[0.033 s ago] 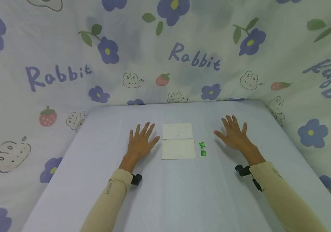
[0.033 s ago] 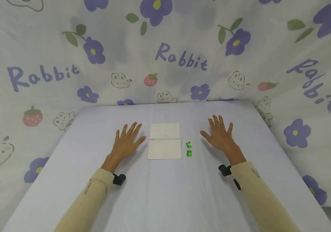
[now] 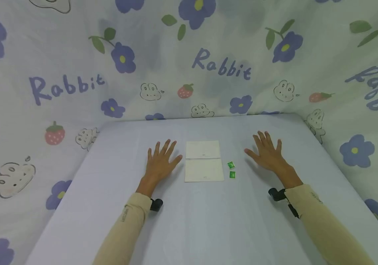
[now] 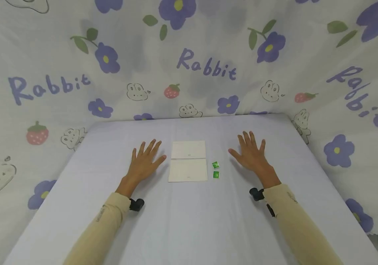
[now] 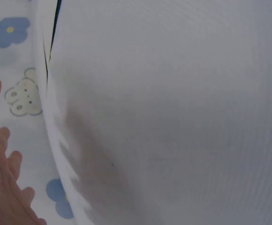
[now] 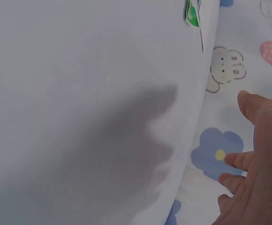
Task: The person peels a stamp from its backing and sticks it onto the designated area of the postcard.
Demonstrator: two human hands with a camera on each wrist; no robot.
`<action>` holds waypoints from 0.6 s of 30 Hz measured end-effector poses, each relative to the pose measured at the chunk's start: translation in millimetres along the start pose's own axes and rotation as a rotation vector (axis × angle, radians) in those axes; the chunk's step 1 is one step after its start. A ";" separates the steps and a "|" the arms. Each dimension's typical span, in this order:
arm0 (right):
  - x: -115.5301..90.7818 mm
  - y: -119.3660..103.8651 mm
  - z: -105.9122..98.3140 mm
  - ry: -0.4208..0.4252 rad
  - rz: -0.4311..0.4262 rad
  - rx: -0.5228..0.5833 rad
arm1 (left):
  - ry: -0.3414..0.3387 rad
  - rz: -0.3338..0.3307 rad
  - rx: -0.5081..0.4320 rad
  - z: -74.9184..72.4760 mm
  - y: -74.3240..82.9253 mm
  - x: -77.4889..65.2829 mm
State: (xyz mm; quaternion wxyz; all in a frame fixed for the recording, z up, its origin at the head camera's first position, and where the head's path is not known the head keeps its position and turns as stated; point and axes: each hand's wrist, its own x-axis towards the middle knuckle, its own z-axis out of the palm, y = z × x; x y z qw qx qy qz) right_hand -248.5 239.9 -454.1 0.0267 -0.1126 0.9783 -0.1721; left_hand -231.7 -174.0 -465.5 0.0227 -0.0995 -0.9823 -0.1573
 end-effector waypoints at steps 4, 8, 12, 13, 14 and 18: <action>-4.6 -0.8 -4.4 -0.001 -0.002 0.007 | -0.007 0.003 -0.017 -4.1 0.9 -1.0; -11.4 2.7 -5.2 0.055 -0.020 0.049 | 0.042 0.025 -0.036 -4.9 2.7 -0.9; -19.0 3.1 -7.0 0.126 -0.050 0.108 | 0.100 0.056 -0.059 -10.9 6.4 -1.1; -21.3 2.7 -7.2 0.136 -0.051 0.121 | 0.105 0.063 -0.070 -12.2 7.1 -1.8; -23.4 2.0 -7.3 0.139 -0.050 0.137 | 0.106 0.067 -0.087 -13.1 7.5 -2.7; -31.2 -4.6 -8.1 0.143 -0.038 0.234 | 0.123 0.069 -0.210 -14.7 7.2 -7.5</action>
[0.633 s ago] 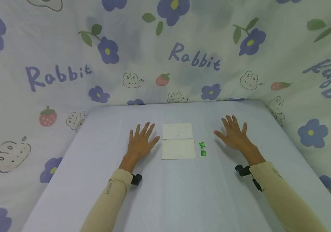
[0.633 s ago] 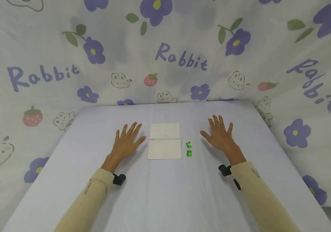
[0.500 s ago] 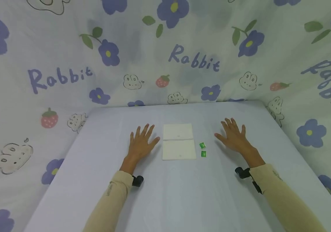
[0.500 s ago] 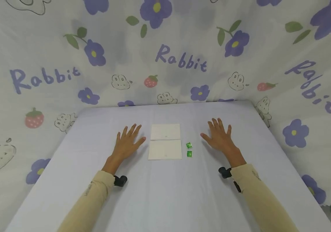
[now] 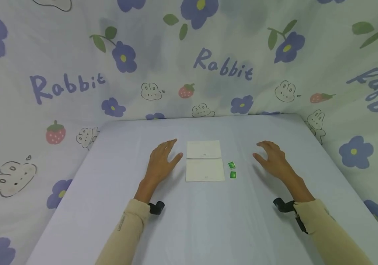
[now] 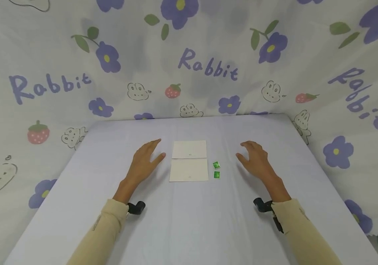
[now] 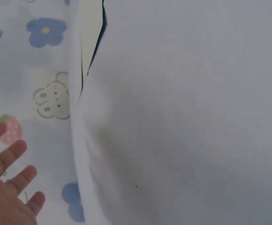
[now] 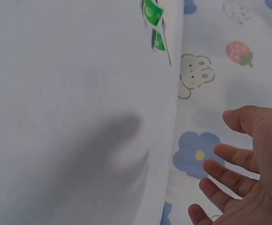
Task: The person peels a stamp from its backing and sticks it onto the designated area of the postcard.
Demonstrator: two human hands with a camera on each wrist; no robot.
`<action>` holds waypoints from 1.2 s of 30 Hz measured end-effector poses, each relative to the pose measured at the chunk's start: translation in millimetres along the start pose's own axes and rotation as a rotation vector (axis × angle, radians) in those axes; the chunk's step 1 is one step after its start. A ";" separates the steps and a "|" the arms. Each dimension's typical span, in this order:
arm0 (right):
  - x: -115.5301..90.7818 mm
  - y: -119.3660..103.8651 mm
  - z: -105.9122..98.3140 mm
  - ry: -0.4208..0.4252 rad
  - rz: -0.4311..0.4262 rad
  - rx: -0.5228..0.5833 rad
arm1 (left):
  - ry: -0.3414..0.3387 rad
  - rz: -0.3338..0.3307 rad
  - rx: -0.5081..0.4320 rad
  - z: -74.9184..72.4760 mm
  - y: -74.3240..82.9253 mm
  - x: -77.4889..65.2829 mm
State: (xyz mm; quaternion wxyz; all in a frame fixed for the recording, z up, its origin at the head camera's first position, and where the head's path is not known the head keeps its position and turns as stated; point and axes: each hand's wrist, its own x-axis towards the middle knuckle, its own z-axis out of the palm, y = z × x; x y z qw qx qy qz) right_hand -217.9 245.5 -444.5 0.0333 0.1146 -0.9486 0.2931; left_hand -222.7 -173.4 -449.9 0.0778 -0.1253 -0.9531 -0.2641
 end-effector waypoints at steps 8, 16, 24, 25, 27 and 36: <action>-11.0 -12.4 4.2 0.038 -0.027 0.108 | 0.033 -0.057 -0.256 3.9 2.4 -5.3; -18.4 -26.2 12.7 0.143 -0.128 0.161 | 0.094 -0.068 -0.390 13.7 9.7 -3.4; -26.4 -32.6 27.9 0.210 -0.191 0.166 | 0.164 -0.068 -0.489 25.7 17.3 -13.3; -26.2 -32.8 28.7 0.216 -0.195 0.170 | 0.170 -0.066 -0.501 27.4 18.2 -13.4; -25.4 -33.3 29.7 0.226 -0.200 0.177 | 0.181 -0.062 -0.524 30.5 19.8 -12.9; -21.5 -37.5 35.2 0.240 -0.184 0.218 | 0.196 -0.057 -0.577 41.8 24.3 -12.2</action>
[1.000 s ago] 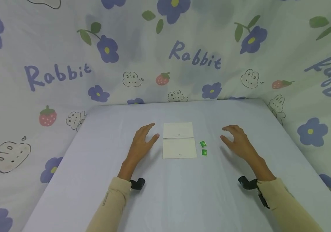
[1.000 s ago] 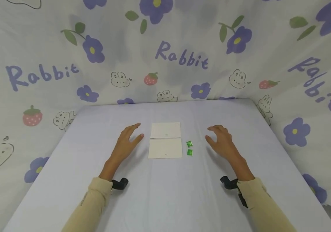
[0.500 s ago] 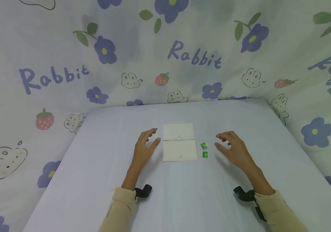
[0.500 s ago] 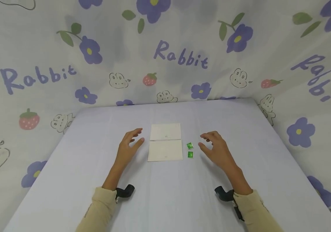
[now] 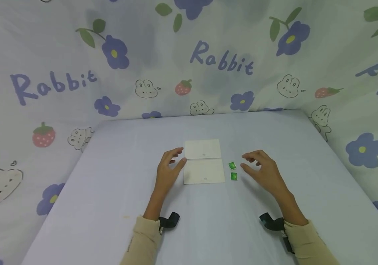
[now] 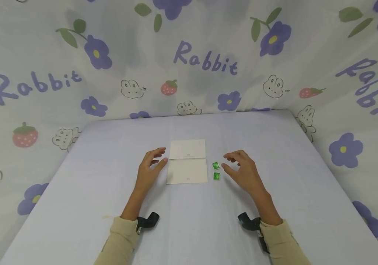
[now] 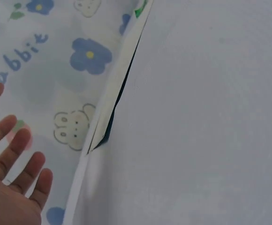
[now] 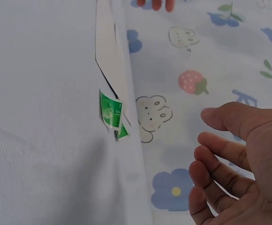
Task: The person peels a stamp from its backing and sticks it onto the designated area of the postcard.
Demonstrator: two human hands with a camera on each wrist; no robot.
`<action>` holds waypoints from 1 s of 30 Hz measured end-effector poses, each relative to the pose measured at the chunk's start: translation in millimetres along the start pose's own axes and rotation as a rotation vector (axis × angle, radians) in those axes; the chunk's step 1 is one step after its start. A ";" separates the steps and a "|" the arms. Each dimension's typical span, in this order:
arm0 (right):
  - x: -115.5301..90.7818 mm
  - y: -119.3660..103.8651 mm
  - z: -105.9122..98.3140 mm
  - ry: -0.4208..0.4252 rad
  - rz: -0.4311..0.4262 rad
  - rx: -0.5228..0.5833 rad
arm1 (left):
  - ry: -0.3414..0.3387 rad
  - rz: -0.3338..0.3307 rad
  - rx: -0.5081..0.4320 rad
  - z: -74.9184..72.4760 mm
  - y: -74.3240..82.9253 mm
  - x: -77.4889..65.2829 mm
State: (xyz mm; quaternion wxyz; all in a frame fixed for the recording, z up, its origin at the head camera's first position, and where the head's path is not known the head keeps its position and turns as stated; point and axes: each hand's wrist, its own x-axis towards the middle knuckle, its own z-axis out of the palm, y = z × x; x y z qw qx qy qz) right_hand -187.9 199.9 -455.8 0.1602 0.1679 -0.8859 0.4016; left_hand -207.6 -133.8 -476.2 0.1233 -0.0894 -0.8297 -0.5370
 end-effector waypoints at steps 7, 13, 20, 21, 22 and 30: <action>0.3 -0.5 10.8 -0.022 -0.003 0.012 | 0.012 0.019 -0.047 1.3 1.6 -4.6; -2.0 2.7 18.6 -0.039 -0.020 0.017 | 0.014 0.031 -0.064 6.5 -6.1 -2.9; -4.0 5.8 22.3 -0.062 -0.016 0.018 | 0.011 0.063 -0.026 7.4 -5.2 -3.3; -4.2 6.1 22.7 -0.065 -0.012 0.017 | 0.010 0.063 -0.022 7.7 -5.5 -3.2; -4.4 6.7 23.4 -0.069 -0.008 0.015 | 0.007 0.061 -0.020 8.0 -5.8 -3.2; -4.9 10.5 27.4 -0.098 0.013 0.007 | 0.004 0.067 -0.011 8.5 -7.6 -3.1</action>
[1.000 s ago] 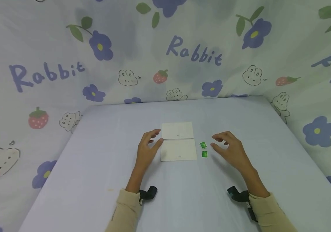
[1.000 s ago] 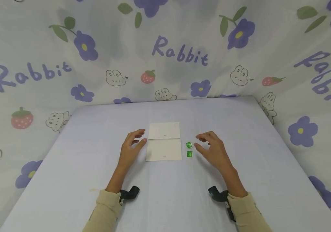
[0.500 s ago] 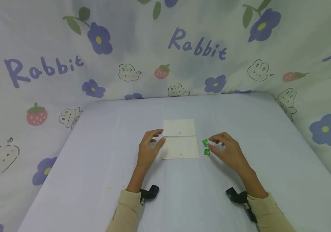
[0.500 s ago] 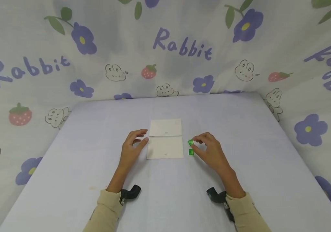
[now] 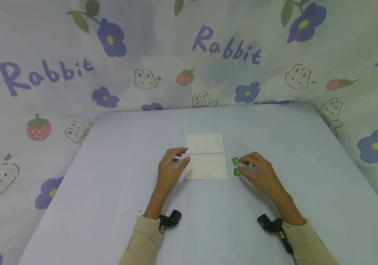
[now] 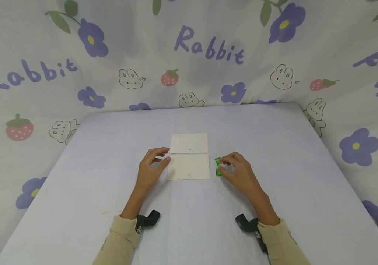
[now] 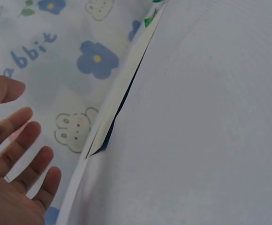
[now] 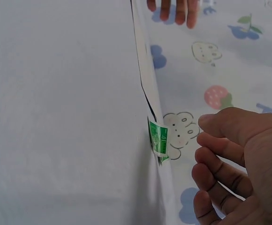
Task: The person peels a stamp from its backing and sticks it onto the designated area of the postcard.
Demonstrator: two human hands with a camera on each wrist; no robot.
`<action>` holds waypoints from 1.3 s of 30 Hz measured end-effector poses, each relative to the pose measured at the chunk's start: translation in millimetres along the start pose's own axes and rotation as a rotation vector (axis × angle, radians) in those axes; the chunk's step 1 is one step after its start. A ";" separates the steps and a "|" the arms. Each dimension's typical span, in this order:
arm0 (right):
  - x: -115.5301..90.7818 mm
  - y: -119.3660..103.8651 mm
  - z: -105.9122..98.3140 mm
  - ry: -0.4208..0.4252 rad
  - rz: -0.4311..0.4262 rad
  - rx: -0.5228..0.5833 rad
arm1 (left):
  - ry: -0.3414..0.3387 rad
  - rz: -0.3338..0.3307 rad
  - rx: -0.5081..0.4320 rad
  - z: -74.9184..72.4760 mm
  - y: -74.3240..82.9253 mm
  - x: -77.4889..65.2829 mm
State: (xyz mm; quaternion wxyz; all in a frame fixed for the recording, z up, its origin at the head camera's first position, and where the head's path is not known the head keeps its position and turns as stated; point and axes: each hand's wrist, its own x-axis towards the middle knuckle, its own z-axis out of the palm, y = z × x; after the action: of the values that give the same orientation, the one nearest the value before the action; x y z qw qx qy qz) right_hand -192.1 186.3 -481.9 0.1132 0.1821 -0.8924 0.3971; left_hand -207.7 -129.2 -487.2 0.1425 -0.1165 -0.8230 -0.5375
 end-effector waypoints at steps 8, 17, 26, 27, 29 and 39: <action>-0.9 4.0 1.7 -0.014 -0.023 0.005 | 0.002 0.000 0.014 1.0 0.5 0.8; -1.6 7.6 3.6 -0.038 -0.003 -0.021 | -0.006 0.013 -0.008 2.3 1.0 0.1; -1.5 9.5 4.7 -0.066 0.030 -0.018 | -0.015 0.014 0.004 3.2 2.0 0.6; -1.5 9.3 4.6 -0.066 0.033 -0.013 | -0.017 0.011 0.005 3.5 1.9 0.6; -1.5 9.7 4.9 -0.067 0.039 -0.008 | -0.019 0.008 0.008 4.0 2.2 0.3; -1.9 9.9 4.7 -0.080 0.053 0.000 | -0.027 0.033 0.003 6.3 7.5 -1.5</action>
State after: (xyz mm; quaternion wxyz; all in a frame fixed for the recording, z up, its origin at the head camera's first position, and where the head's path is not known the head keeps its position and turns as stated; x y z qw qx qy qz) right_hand -194.8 189.3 -492.3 0.0670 0.1742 -0.9008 0.3922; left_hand -204.4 -120.5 -483.8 0.1403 -0.1373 -0.8236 -0.5322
